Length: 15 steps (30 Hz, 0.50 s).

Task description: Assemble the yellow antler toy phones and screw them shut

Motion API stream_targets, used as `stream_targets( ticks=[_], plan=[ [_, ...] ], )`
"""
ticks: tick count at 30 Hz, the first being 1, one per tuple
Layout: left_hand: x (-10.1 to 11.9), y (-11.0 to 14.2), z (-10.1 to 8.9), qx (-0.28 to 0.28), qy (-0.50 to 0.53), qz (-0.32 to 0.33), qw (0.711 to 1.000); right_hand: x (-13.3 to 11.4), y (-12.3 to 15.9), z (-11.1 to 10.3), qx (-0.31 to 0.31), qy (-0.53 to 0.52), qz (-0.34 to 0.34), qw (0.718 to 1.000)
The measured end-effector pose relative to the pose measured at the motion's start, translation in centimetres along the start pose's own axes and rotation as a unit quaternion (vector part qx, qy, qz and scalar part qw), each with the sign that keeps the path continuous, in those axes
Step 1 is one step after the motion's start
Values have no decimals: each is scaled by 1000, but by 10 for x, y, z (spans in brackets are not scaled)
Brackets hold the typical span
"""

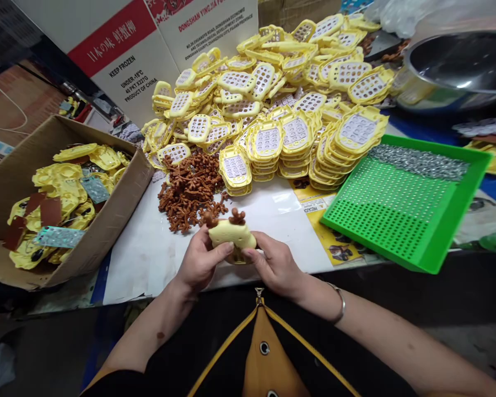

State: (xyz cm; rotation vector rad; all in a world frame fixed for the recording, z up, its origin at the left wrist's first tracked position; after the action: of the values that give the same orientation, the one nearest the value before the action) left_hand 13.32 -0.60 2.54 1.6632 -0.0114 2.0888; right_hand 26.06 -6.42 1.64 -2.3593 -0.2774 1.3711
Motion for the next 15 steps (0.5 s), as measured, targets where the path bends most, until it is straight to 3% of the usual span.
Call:
stream_targets(
  ticks=[2,4,6,8,10,15],
  plan=[
    [6,0,-3,-8,-103,5,995,6,-3,-6,-1,-16,17,1000],
    [14,1,-1,-38,-261,37,964,6,-6,-20,42,20,-13,999],
    [18,2,10,-88,-419,77,900,0,-8,-30,73,63,-62,993],
    [13,3,23,-131,-522,99,837,0,-9,-27,42,70,-73,994],
    [4,3,34,-141,-571,111,801,7,-9,-21,8,58,-40,997],
    [-7,-2,47,-101,-617,147,766,23,-4,-20,60,50,13,997]
  ],
)
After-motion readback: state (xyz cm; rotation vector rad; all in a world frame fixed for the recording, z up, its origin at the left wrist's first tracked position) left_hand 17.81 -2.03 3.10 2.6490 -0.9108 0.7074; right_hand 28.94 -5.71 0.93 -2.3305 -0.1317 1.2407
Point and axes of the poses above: each hand's wrist, its own y-axis away from the middle knuckle, its own z-axis out of the palm, x = y × z, the point moved 7 cm from there along -y, towards the middle knuckle, and after that the axes turned 8 degrees about y, right-handed, at the moved point
